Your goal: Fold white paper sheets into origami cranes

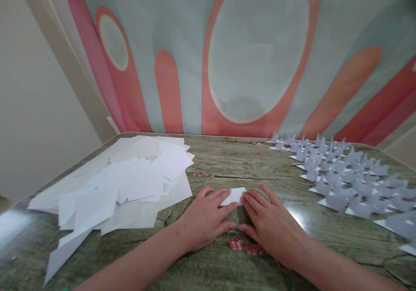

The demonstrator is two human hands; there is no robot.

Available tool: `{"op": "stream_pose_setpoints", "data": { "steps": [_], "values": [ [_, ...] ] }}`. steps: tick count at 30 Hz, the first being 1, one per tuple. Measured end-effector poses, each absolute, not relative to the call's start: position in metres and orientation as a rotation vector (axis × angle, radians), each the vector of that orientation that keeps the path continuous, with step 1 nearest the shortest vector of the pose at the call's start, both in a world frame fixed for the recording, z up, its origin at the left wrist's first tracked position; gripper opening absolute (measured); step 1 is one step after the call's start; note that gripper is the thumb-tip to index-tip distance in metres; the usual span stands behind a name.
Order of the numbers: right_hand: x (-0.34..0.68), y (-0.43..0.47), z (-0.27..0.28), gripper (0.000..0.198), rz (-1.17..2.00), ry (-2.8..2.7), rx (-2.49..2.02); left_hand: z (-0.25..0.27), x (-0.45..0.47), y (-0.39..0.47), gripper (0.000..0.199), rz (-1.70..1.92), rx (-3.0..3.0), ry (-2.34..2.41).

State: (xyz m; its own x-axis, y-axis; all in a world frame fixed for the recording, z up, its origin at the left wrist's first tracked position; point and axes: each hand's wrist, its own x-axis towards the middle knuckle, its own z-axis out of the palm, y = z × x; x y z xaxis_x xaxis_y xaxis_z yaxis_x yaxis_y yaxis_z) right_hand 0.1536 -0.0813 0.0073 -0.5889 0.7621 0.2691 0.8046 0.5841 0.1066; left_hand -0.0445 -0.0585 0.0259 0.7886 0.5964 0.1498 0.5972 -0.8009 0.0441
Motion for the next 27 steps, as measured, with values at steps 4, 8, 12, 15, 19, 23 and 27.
{"op": "stream_pose_setpoints", "data": {
  "steps": [4, 8, 12, 15, 19, 23, 27],
  "values": [
    [0.153, -0.080, 0.008, 0.049, -0.356, -2.612, -1.312, 0.027, -0.046, -0.058, 0.032, -0.257, -2.927, -0.992],
    [0.153, -0.080, 0.008, 0.051, -0.366, -2.602, -1.290, 0.030, -0.048, -0.063, 0.028, -0.220, -2.857, -1.041],
    [0.153, -0.079, 0.007, 0.050, -0.337, -2.587, -1.279, 0.029, -0.047, -0.071, 0.031, -0.176, -2.774, -1.113],
    [0.153, -0.076, 0.010, 0.047, -0.277, -2.570, -1.294, 0.027, -0.048, -0.074, 0.031, -0.183, -2.796, -1.117],
    [0.159, -0.066, 0.020, 0.028, -0.036, -2.569, -1.279, 0.030, -0.055, -0.066, 0.022, -0.278, -2.911, -1.126],
    [0.169, -0.048, 0.029, 0.025, 0.288, -2.450, -1.265, 0.036, -0.061, -0.053, 0.023, -0.443, -2.992, -1.297],
    [0.165, -0.024, 0.031, 0.041, 0.611, -2.387, -1.273, 0.039, -0.061, -0.040, 0.028, -0.735, -2.966, -1.533]
  ]
}}
